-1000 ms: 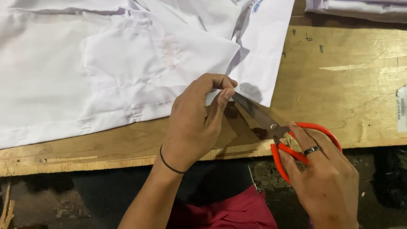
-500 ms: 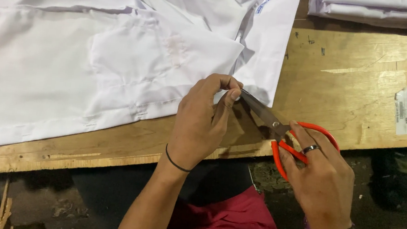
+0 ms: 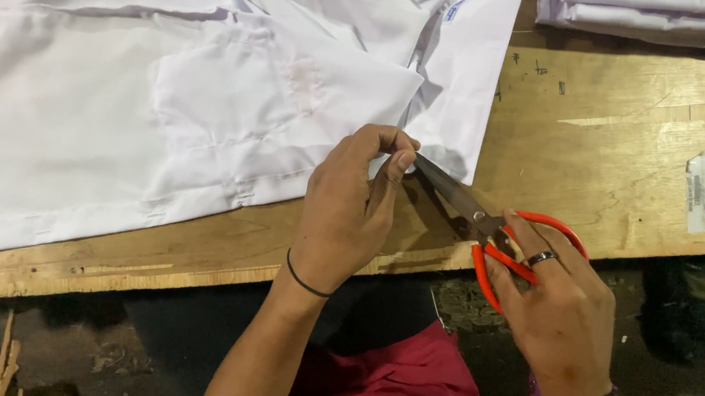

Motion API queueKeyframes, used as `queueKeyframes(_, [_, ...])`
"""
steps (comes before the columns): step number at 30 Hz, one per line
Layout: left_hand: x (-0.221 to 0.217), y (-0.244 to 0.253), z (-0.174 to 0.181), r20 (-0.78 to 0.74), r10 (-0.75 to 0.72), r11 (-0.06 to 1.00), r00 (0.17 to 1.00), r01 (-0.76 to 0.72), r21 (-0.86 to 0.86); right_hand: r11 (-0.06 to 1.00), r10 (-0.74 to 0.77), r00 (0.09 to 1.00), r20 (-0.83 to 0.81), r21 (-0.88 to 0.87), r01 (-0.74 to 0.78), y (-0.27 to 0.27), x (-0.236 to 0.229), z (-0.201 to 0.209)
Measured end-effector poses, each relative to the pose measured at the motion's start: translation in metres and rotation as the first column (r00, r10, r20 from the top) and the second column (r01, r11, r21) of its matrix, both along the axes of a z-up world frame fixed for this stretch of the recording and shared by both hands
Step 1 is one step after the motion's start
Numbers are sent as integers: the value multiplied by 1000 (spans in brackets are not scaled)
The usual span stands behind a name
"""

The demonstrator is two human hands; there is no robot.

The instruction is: Trimming loose threads from a white shirt using scissors and then inspecting the garment on a wooden work table.

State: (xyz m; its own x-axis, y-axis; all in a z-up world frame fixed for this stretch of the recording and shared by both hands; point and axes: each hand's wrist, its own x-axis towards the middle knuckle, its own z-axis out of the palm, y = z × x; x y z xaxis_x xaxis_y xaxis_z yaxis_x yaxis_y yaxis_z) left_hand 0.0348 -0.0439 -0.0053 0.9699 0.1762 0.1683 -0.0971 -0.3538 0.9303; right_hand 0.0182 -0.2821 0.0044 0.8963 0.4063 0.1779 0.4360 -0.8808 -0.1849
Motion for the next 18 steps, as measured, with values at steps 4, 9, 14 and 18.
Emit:
queueKeyframes(4, [-1, 1, 4, -38, -4, 1000, 999, 5, 10, 999, -17, 1000, 2, -29, 17, 0, 1, -2])
queueKeyframes(9, [0, 1, 4, -20, -7, 1000, 1000, 7, 2, 1000, -7, 1000, -4, -16, 7, 2, 2, -3])
queueKeyframes(14, [-1, 1, 2, -27, -15, 1000, 1000, 14, -9, 1000, 3, 1000, -3, -19, -3, -1, 1, -6])
queueKeyframes(18, [-1, 2, 2, -42, -11, 999, 999, 10, -30, 999, -12, 1000, 6, -30, 12, -2, 1, -7])
